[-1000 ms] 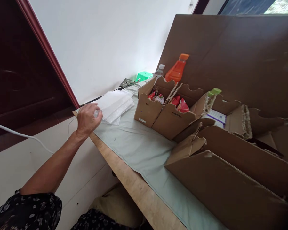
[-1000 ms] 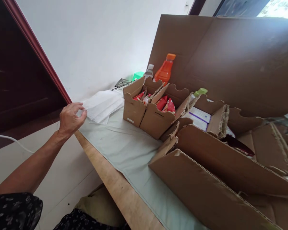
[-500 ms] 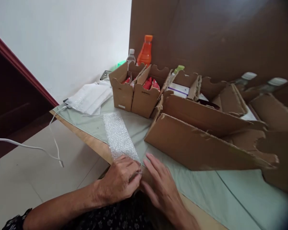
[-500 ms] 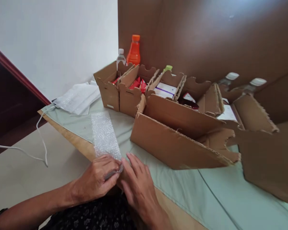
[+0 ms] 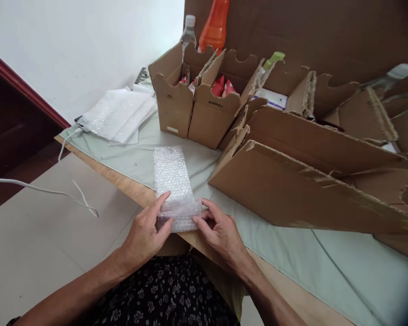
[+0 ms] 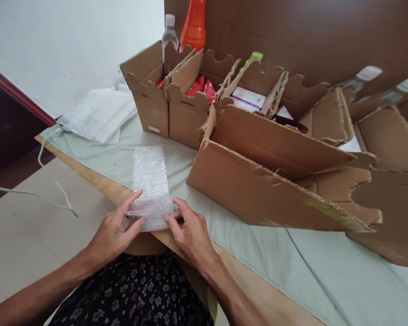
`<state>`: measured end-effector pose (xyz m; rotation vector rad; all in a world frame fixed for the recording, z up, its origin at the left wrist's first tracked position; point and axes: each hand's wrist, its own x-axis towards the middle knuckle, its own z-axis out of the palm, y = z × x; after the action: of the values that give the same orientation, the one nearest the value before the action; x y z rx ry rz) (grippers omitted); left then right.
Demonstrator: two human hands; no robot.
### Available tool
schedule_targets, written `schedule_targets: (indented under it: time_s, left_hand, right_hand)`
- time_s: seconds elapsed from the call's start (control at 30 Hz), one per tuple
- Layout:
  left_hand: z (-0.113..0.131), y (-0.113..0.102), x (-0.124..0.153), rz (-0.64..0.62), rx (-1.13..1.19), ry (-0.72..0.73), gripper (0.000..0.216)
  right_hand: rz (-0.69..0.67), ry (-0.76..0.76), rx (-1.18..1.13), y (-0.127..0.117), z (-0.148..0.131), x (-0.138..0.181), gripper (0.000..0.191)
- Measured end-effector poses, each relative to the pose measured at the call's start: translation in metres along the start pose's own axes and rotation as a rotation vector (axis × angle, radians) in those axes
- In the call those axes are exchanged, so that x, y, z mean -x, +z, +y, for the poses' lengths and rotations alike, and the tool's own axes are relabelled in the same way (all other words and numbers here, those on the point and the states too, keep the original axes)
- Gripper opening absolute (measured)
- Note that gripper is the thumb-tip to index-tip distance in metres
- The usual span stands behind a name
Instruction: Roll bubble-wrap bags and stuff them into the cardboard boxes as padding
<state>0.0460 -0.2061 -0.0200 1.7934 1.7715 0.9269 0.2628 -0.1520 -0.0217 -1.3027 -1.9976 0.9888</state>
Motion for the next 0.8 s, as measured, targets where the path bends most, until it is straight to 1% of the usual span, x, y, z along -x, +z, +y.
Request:
schedule_targets:
  time_s: [0.03,0.1,0.13,0.17,0.2,0.27,0.33,0.4,0.47,0.53,0.6,0.63,0.7,0.73,0.8]
  left_hand:
    - [-0.003,0.003,-0.004,0.03,-0.066,0.042,0.054]
    - [-0.007,0.006,-0.009,0.066,-0.191,0.122,0.057]
    - [-0.009,0.006,-0.011,0.072,-0.24,0.151,0.058]
    - [-0.011,0.006,-0.012,0.073,-0.278,0.174,0.06]
    - [-0.013,0.006,-0.012,0.073,-0.307,0.193,0.062]
    - [-0.015,0.005,-0.012,0.069,-0.336,0.211,0.067]
    - [-0.017,0.001,-0.009,0.085,-0.334,0.204,0.071]
    - [-0.016,-0.005,-0.004,0.134,-0.321,0.198,0.073]
    - [-0.012,-0.013,0.001,0.161,-0.288,0.252,0.073]
    - [-0.008,-0.019,0.007,0.111,-0.233,0.354,0.067]
    - [-0.006,-0.021,0.01,0.04,-0.172,0.419,0.053]
    - [-0.006,-0.02,0.01,0.027,-0.145,0.415,0.046]
    - [-0.009,-0.016,0.007,0.052,-0.1,0.357,0.037]
    - [-0.011,-0.013,0.004,0.069,-0.087,0.317,0.036]
    - [-0.016,-0.009,-0.004,0.09,-0.097,0.239,0.034]
  right_hand:
    - [0.055,-0.03,0.06,-0.001,0.001,0.0,0.037]
    - [0.188,-0.148,0.214,-0.004,0.0,0.002,0.039]
    - [0.234,-0.23,0.291,-0.007,-0.001,0.004,0.037]
    - [0.239,-0.316,0.357,-0.009,-0.002,0.007,0.034]
    - [0.197,-0.396,0.408,-0.011,-0.004,0.009,0.031]
    - [0.032,-0.515,0.475,-0.01,-0.005,0.011,0.028]
    - [-0.118,-0.566,0.517,-0.005,-0.004,0.008,0.028]
    - [-0.181,-0.585,0.527,-0.001,-0.001,0.001,0.028]
    - [-0.195,-0.589,0.496,0.0,0.0,-0.006,0.028]
    - [-0.197,-0.58,0.423,-0.003,-0.002,-0.014,0.028]
    - [-0.217,-0.523,0.323,-0.007,-0.008,-0.021,0.027]
    - [-0.23,-0.472,0.277,-0.008,-0.01,-0.024,0.027]
    - [-0.226,-0.364,0.212,-0.009,-0.013,-0.028,0.024]
    - [-0.192,-0.324,0.205,-0.008,-0.014,-0.029,0.024]
    - [-0.036,-0.329,0.246,-0.006,-0.013,-0.028,0.024]
